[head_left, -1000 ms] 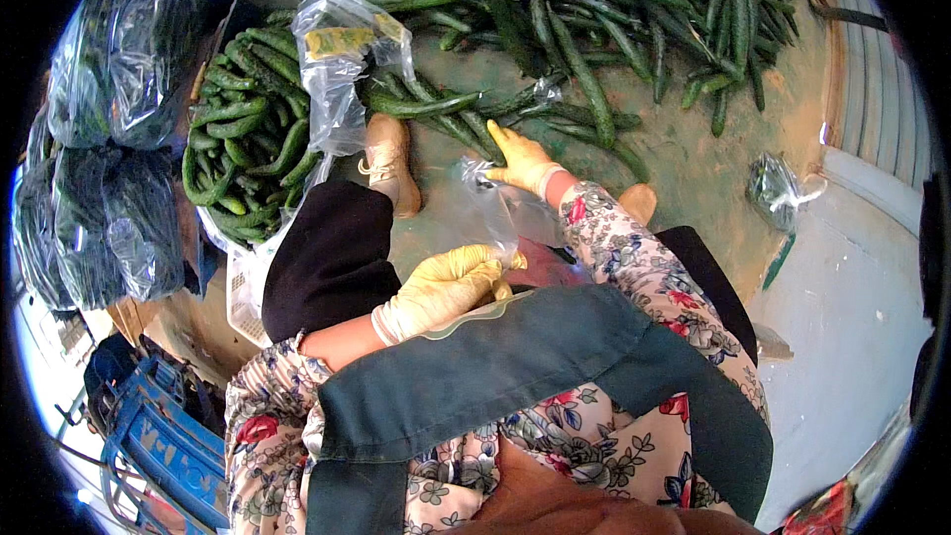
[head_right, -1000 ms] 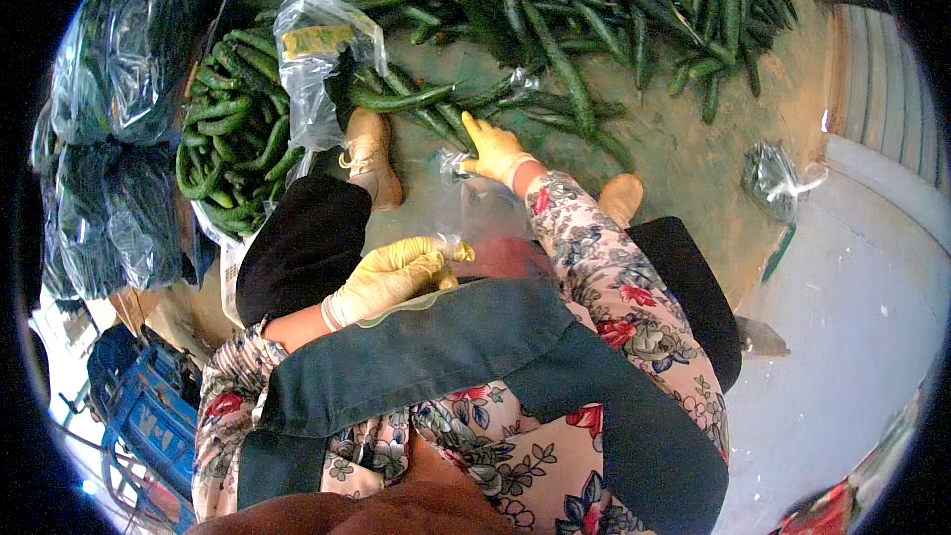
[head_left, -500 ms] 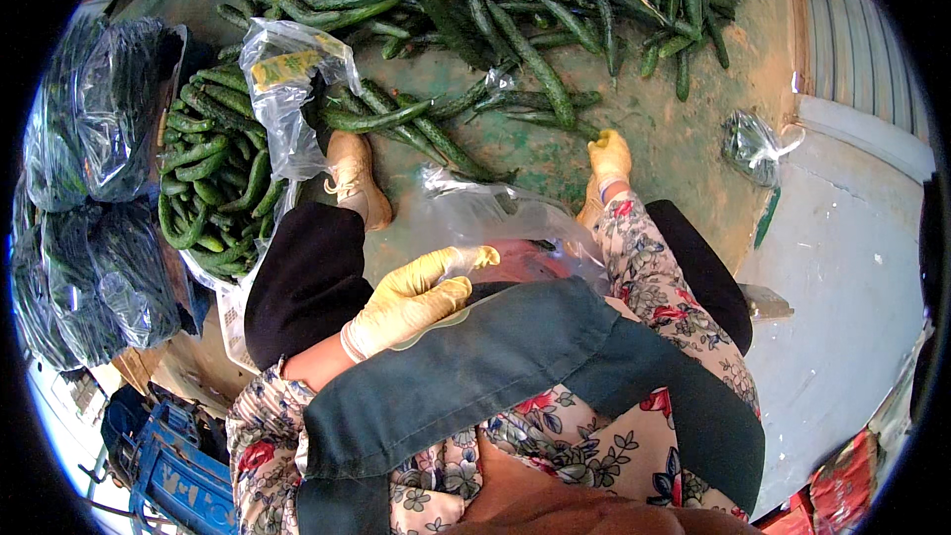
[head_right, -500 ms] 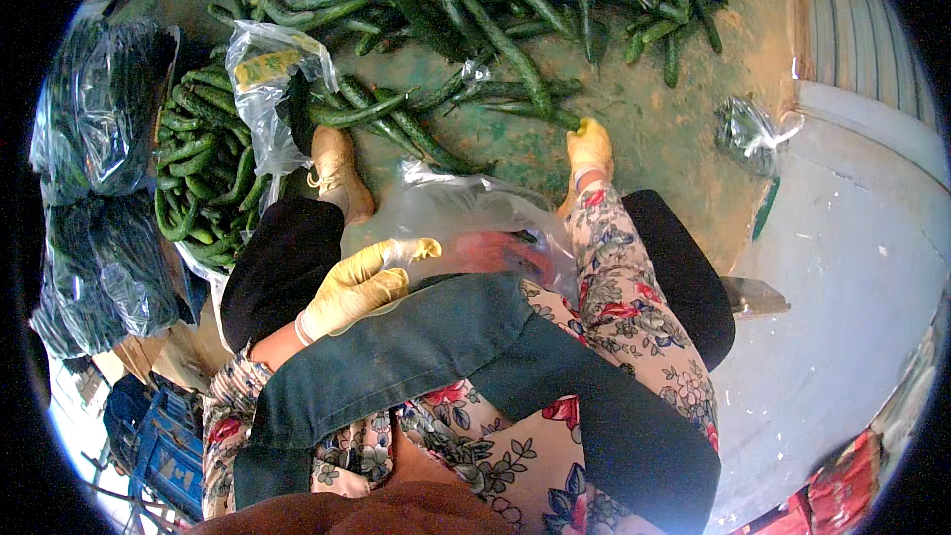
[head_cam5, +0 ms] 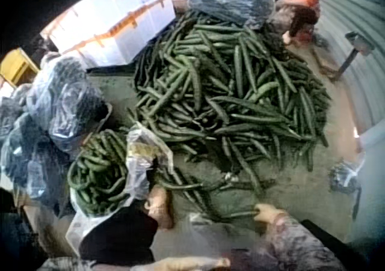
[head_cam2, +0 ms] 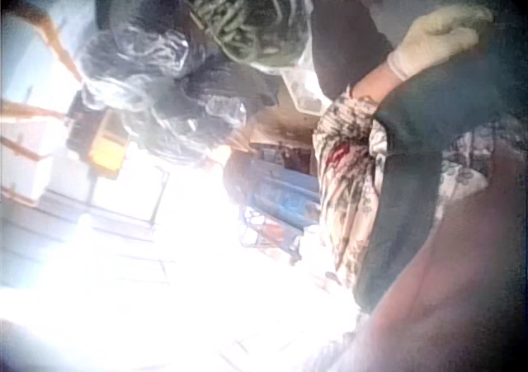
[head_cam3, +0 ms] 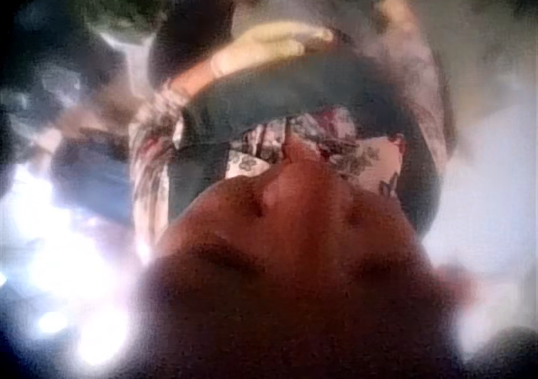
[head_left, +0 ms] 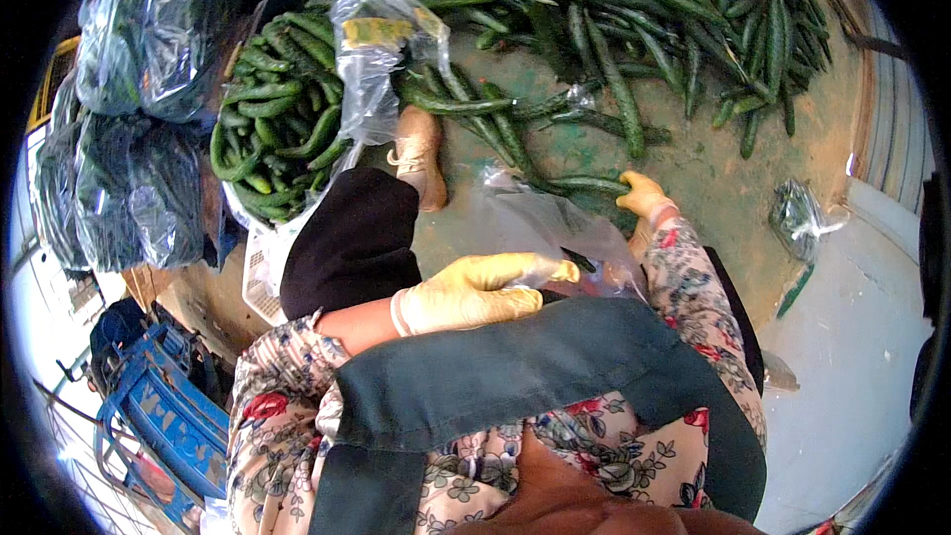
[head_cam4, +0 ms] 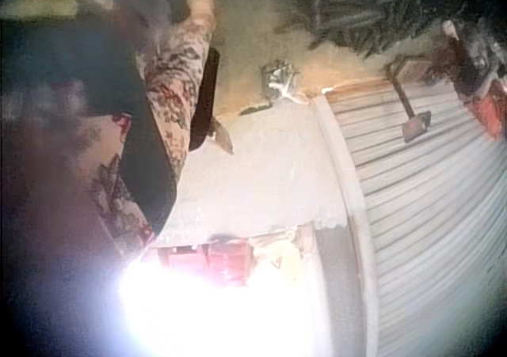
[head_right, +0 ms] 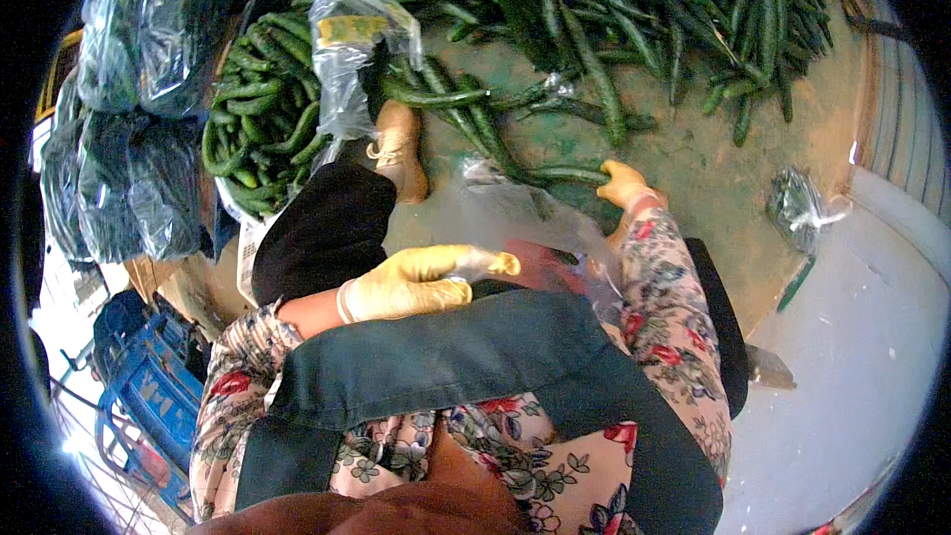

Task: The person sits on the floor and repeatedly picks cucumbers from a large pile, places them into a plastic bag, and ties the bag. The process is repeated multiple times with new bags.

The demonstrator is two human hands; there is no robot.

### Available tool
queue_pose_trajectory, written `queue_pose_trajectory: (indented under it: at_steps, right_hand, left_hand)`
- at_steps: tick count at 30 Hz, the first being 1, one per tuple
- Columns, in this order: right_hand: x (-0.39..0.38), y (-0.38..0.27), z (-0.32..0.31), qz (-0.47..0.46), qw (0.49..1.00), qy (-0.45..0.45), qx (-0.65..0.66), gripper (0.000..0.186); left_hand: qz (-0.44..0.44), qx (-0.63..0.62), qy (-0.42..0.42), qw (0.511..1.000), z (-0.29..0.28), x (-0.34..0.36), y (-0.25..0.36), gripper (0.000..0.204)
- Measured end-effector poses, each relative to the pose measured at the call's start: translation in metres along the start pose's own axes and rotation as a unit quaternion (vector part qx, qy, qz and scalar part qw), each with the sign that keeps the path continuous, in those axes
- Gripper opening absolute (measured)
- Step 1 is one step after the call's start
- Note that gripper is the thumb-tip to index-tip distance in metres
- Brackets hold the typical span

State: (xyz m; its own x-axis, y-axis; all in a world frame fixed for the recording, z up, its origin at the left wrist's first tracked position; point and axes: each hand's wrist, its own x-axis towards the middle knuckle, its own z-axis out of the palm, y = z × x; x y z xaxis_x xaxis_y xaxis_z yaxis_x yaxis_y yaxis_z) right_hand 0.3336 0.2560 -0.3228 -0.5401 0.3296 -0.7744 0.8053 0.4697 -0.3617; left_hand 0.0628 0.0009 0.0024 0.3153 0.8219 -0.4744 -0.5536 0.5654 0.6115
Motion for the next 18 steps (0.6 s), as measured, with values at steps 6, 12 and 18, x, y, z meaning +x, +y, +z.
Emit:
queue_pose_trajectory:
  at_steps: [6,12,18]
  right_hand:
    - [-0.018,-0.020,-0.058,0.062,0.979,0.059,0.184,0.073]
    - [0.024,-0.017,-0.097,-0.040,0.804,0.165,0.570,0.054]
    - [0.095,-0.048,-0.071,0.046,0.889,0.284,0.355,0.063]
  left_hand:
    - [0.025,0.006,0.001,1.000,0.003,-0.009,0.001,0.049]
    - [-0.001,-0.042,0.114,0.993,0.003,-0.016,0.024,0.049]
    - [-0.003,-0.059,0.117,0.991,-0.003,-0.014,0.024,0.049]
